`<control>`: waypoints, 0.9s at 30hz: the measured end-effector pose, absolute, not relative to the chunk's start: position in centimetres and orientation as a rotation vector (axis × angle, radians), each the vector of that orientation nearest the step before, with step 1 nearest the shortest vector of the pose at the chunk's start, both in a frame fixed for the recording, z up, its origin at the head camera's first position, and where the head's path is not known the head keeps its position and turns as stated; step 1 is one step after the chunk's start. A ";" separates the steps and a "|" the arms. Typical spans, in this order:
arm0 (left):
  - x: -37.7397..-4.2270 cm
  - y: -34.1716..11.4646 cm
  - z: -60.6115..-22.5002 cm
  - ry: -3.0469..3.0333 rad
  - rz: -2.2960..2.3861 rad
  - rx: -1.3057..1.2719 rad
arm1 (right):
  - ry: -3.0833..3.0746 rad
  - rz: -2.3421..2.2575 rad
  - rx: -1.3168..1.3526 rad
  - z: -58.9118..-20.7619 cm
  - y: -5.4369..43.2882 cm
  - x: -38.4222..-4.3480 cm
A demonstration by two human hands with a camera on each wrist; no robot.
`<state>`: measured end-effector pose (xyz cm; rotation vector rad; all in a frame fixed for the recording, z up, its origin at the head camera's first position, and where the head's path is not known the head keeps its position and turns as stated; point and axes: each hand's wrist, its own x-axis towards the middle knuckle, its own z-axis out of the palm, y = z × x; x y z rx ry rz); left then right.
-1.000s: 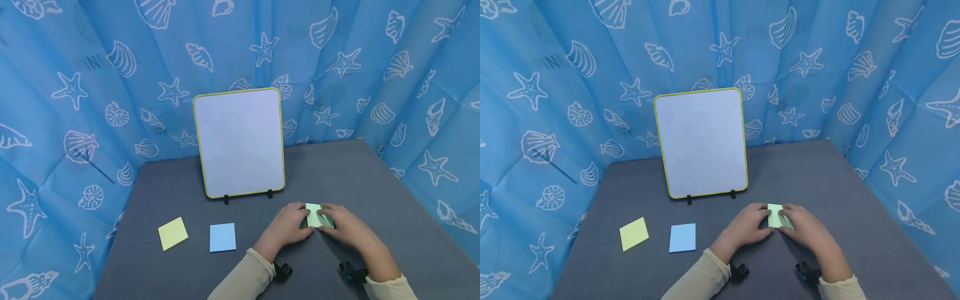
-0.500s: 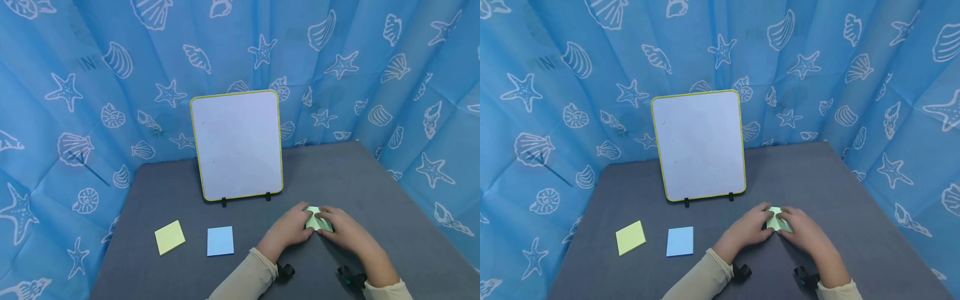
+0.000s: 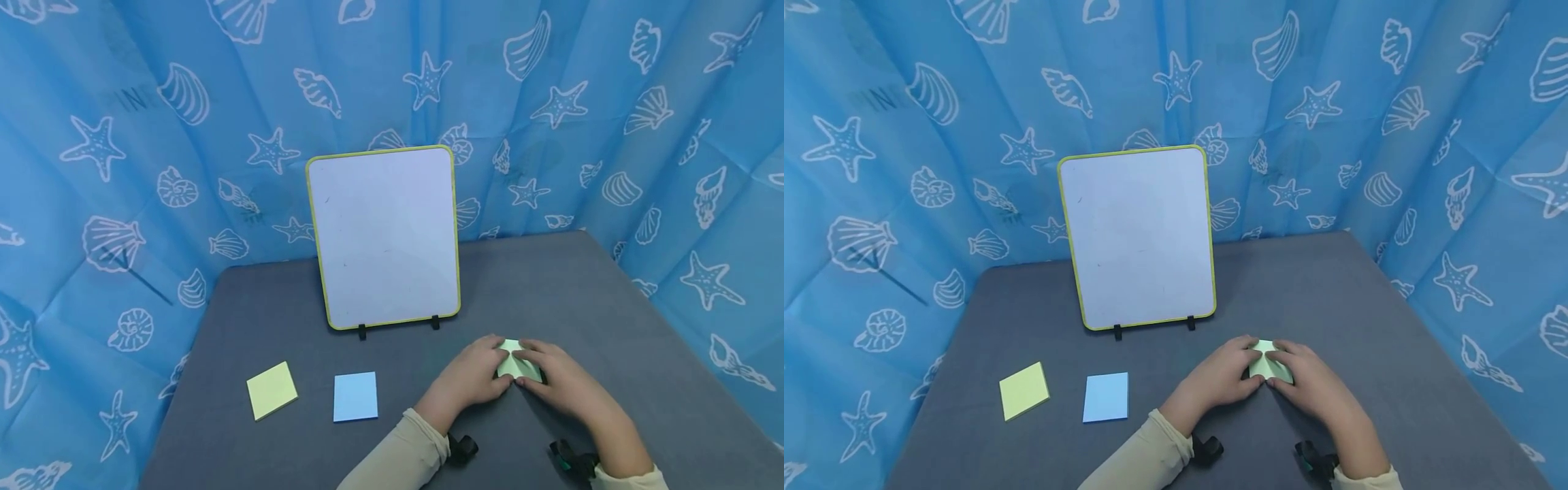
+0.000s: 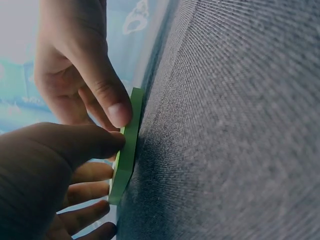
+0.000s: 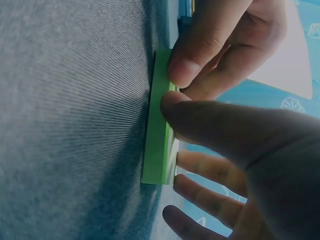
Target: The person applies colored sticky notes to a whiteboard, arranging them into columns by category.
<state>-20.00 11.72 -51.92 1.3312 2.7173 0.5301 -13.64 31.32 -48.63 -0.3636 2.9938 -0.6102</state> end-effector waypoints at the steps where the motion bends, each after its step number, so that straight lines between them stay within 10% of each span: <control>1: -20.0 11.7 -51.9 2.717 0.544 1.339 | 2.991 -0.612 -0.361 -48.6 31.3 -13.6; 27: -20.4 10.8 -51.8 2.767 0.744 1.434 | 3.099 -0.619 -0.433 -48.4 30.3 -14.3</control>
